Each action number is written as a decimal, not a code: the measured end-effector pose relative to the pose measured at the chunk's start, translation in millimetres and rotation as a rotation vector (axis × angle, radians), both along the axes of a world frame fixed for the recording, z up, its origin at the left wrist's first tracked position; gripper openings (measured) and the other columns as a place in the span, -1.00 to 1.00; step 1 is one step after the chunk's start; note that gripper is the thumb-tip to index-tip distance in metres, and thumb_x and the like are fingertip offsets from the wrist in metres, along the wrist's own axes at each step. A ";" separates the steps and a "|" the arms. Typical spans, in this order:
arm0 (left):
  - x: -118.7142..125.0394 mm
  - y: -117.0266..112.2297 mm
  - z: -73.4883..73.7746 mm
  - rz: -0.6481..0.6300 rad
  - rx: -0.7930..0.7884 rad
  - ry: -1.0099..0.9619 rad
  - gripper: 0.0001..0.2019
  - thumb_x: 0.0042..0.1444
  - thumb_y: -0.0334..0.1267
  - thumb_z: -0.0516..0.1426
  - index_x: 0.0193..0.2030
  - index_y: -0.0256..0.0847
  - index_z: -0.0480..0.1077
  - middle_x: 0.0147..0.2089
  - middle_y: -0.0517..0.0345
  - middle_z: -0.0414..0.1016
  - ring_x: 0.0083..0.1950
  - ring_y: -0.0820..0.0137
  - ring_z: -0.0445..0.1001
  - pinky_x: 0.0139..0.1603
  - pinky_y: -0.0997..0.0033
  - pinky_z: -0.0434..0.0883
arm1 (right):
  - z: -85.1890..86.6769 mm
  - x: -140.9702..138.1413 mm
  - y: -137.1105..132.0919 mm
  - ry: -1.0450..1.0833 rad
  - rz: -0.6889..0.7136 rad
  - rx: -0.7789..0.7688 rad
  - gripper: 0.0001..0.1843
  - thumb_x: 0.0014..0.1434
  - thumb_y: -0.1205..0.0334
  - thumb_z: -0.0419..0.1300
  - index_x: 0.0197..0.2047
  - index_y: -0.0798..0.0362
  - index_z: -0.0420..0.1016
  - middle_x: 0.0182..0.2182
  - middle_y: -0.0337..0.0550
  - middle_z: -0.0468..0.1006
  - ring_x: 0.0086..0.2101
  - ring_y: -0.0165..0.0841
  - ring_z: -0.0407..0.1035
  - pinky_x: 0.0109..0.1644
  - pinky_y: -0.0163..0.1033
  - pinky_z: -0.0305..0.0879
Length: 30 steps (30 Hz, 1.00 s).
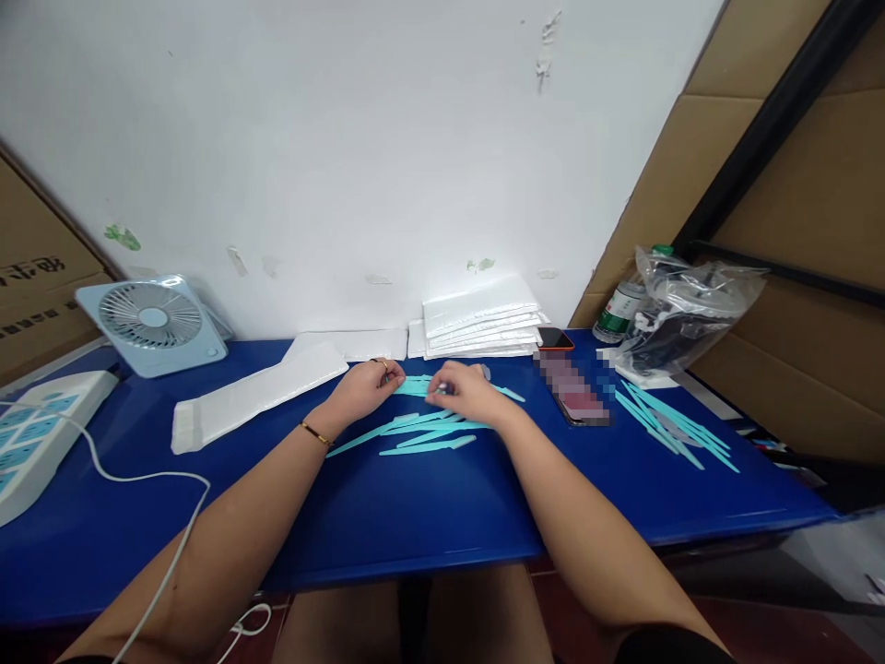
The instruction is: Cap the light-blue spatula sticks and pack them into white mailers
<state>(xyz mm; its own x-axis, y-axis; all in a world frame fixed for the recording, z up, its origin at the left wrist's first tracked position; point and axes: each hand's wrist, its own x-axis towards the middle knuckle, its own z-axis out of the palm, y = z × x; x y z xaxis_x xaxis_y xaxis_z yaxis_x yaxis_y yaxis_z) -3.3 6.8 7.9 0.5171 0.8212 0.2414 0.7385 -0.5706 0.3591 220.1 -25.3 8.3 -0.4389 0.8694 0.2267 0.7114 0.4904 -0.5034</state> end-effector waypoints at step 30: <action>8.1 -13.4 -0.6 -0.261 -0.072 0.125 -0.75 0.11 -0.02 0.08 -0.28 -0.12 0.45 -0.30 0.19 0.51 -0.24 0.37 0.44 -0.22 0.43 0.26 | -0.3 21.9 2.5 -0.198 0.090 -0.131 -0.79 0.02 0.05 0.25 -0.39 0.02 0.51 -0.35 -0.22 0.37 -0.29 -0.32 0.29 0.03 -0.01 -0.04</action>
<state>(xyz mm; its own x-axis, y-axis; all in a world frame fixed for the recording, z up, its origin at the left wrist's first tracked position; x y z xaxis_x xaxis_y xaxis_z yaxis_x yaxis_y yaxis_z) 4.7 -6.7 7.3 0.7353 0.6690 0.1085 0.6110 -0.7237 0.3208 242.0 -22.9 8.0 -0.5405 0.8412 0.0162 0.7591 0.4958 -0.4219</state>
